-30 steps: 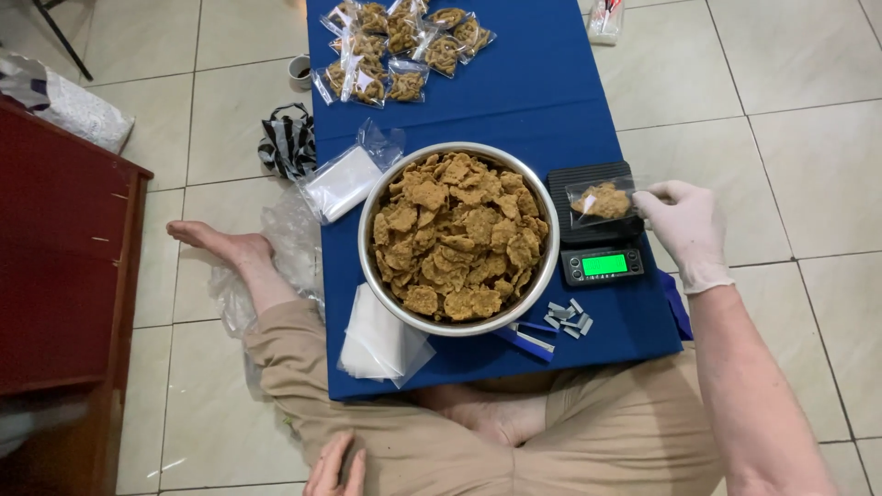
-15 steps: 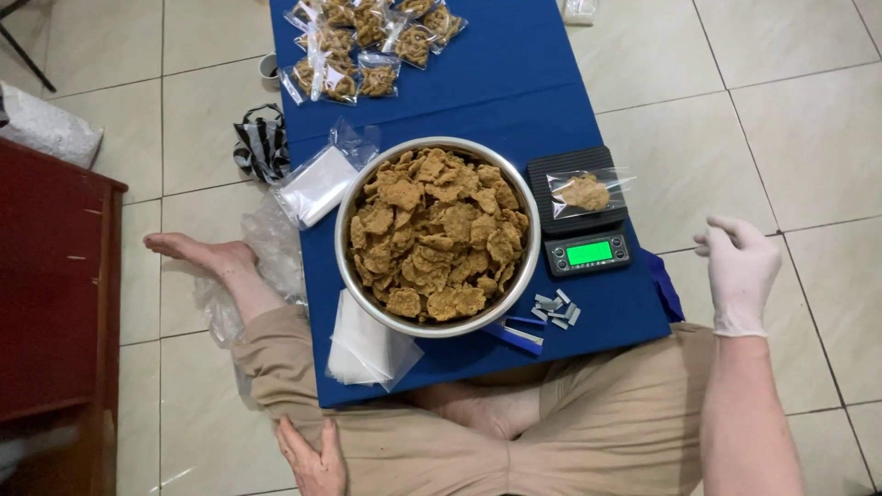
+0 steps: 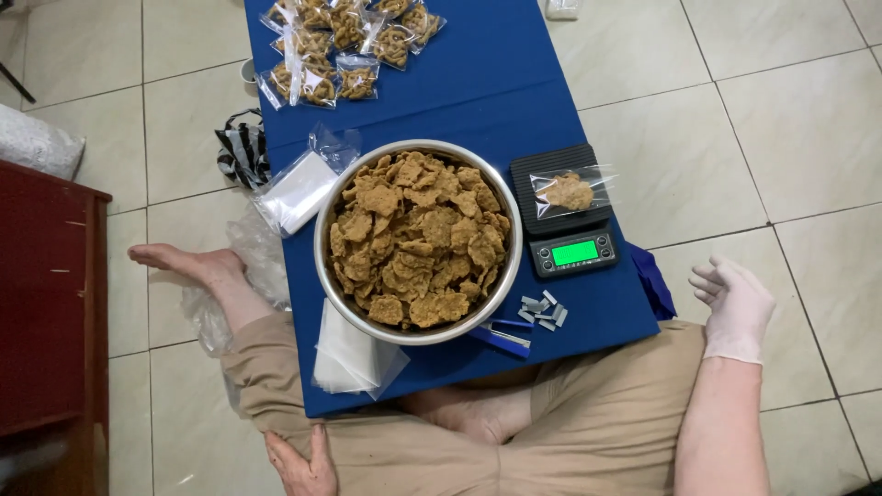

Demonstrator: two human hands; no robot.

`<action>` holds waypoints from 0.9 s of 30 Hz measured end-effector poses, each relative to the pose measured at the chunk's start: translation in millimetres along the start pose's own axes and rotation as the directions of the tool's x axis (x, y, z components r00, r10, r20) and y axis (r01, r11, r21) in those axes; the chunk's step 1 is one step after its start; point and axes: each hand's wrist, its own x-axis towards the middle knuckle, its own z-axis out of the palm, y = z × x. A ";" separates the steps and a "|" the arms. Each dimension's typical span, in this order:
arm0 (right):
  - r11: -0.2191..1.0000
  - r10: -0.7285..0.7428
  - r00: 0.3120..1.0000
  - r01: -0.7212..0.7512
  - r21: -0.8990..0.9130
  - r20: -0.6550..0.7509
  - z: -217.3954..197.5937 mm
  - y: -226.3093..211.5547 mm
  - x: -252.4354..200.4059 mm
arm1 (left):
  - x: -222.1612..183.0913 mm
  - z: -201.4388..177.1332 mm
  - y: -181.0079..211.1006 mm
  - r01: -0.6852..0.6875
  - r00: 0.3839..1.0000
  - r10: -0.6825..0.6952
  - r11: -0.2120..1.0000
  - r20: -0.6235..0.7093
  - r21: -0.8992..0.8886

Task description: Manually packaging fried snacks into small plastic bags and weighing them on a digital scale.

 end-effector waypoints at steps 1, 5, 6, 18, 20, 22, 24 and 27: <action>1.000 0.002 1.000 -0.002 -0.001 0.001 -0.4 1.6 0.8 | 0.3 0.6 -3.1 0.001 1.000 -0.001 1.000 -0.001 0.002; 1.000 -0.005 0.999 0.005 -0.019 0.036 1.4 2.2 0.5 | 1.3 -1.9 0.1 -0.001 1.000 0.001 1.000 0.022 -0.011; 1.000 -0.006 0.999 0.007 -0.029 0.045 2.9 1.3 -0.7 | 1.0 -4.2 4.0 0.015 0.999 -0.014 1.000 0.042 -0.018; 0.986 -0.044 0.998 0.051 -0.157 0.051 18.8 -10.9 -14.4 | 2.6 -5.2 8.0 0.022 0.998 -0.022 1.000 0.052 -0.005; 0.971 -0.093 0.992 0.109 -0.214 0.083 40.0 -40.9 -45.2 | 2.7 -3.0 6.8 0.037 0.998 -0.037 0.999 0.050 0.001; 0.948 -0.138 0.983 0.167 -0.270 0.122 63.7 -66.8 -63.0 | 1.7 -3.1 7.4 0.058 0.997 -0.058 0.998 0.044 0.009; 0.928 -0.249 0.939 0.302 -0.219 0.239 79.7 -86.2 -73.6 | 1.1 -6.2 8.9 -0.084 0.996 0.085 0.996 0.021 -0.024; 0.881 -0.323 0.898 0.401 -0.252 0.300 111.8 -110.6 -70.6 | 4.3 0.0 2.5 -0.117 0.993 0.116 0.993 -0.010 -0.023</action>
